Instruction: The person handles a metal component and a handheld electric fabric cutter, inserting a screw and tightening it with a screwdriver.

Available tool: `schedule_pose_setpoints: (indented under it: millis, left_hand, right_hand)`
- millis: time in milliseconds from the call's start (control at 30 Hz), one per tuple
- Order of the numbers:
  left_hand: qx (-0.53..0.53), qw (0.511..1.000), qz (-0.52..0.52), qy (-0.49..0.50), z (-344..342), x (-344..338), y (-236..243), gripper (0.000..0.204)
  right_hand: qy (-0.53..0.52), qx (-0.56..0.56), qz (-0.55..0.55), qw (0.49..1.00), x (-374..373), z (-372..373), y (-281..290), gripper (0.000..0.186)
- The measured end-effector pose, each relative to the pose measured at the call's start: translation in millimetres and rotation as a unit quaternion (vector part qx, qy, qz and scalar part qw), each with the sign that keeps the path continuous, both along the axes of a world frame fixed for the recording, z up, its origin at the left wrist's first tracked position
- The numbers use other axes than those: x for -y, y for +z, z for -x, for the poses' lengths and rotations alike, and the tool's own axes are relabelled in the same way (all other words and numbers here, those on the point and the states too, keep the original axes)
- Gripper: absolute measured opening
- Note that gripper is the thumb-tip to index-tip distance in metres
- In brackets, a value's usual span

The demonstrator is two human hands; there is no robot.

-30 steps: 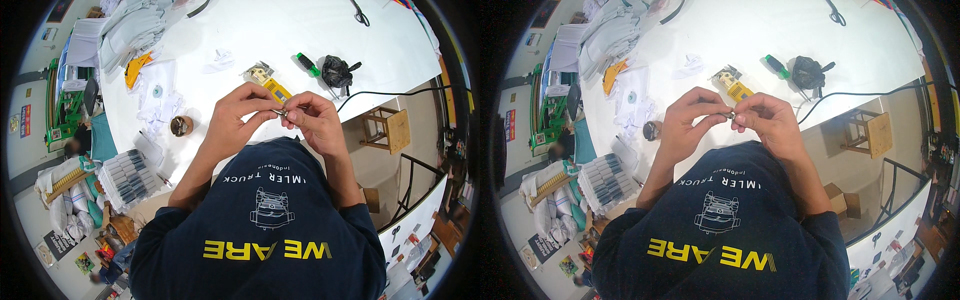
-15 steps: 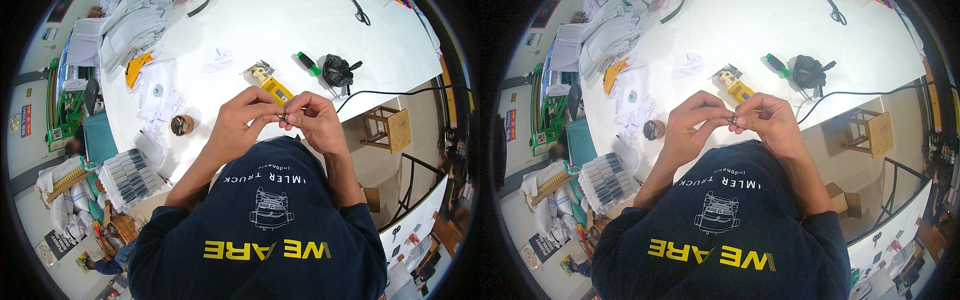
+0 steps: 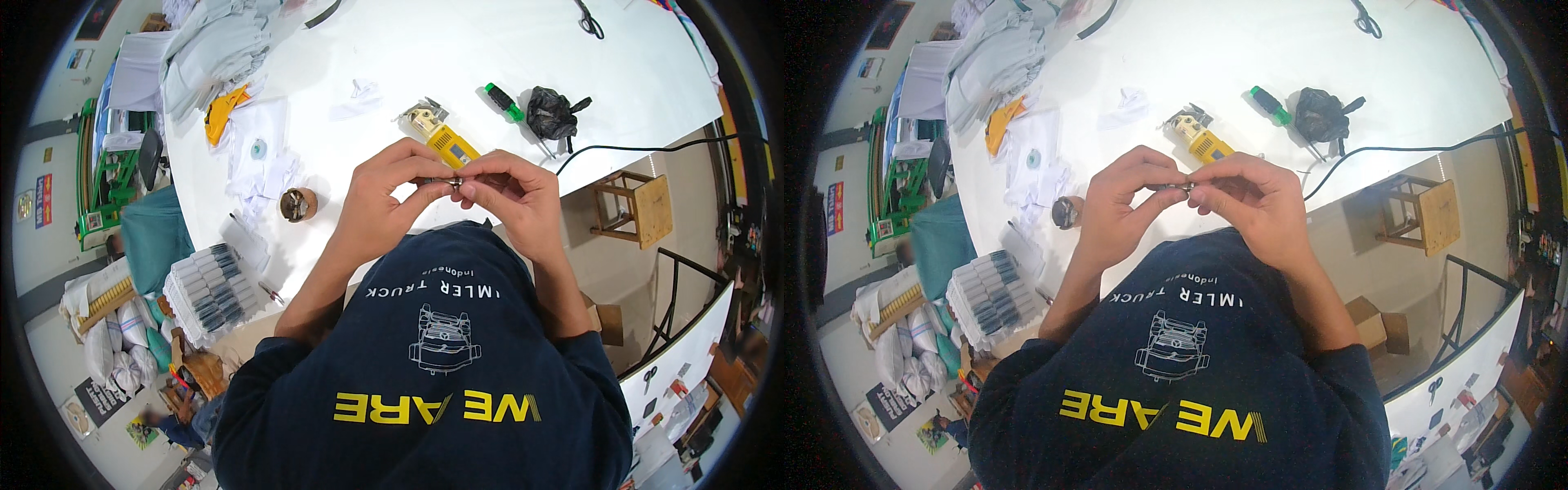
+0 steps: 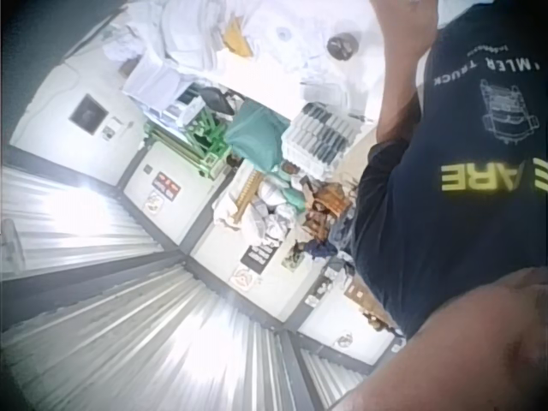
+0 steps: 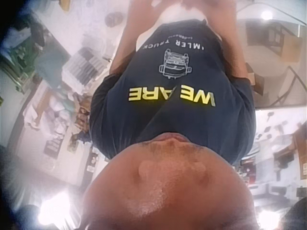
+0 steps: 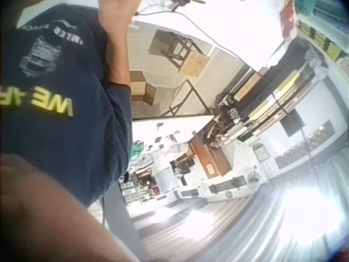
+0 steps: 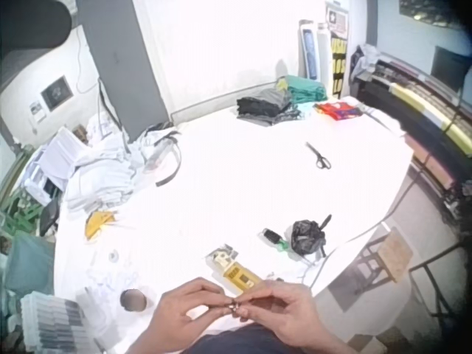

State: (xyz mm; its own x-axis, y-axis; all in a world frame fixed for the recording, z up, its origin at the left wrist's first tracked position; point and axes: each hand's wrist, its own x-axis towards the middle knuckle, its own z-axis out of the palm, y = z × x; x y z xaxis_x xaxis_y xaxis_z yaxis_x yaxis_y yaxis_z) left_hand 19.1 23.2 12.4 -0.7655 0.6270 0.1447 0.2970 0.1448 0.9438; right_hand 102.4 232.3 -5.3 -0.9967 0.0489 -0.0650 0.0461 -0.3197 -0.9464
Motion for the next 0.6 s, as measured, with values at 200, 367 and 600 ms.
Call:
schedule_pose_setpoints:
  millis: [200, 367, 600]
  left_hand:
    - [-0.025, 0.999, 0.009, 0.026, -3.0, -1.8, -2.2, 0.021]
    - [-0.021, 0.999, 0.000, 0.041, -4.1, -5.6, -0.4, 0.019]
    - [-0.064, 0.997, 0.020, 0.034, -1.6, -4.9, 6.2, 0.020]
  right_hand:
    - [-0.043, -0.050, -0.099, 0.993, 4.1, -1.7, -1.6, 0.021]
    - [-0.076, -0.027, -0.128, 0.989, 7.9, -4.6, 0.0, 0.021]
    - [-0.077, -0.092, -0.197, 0.973, 5.1, -2.5, -4.4, 0.018]
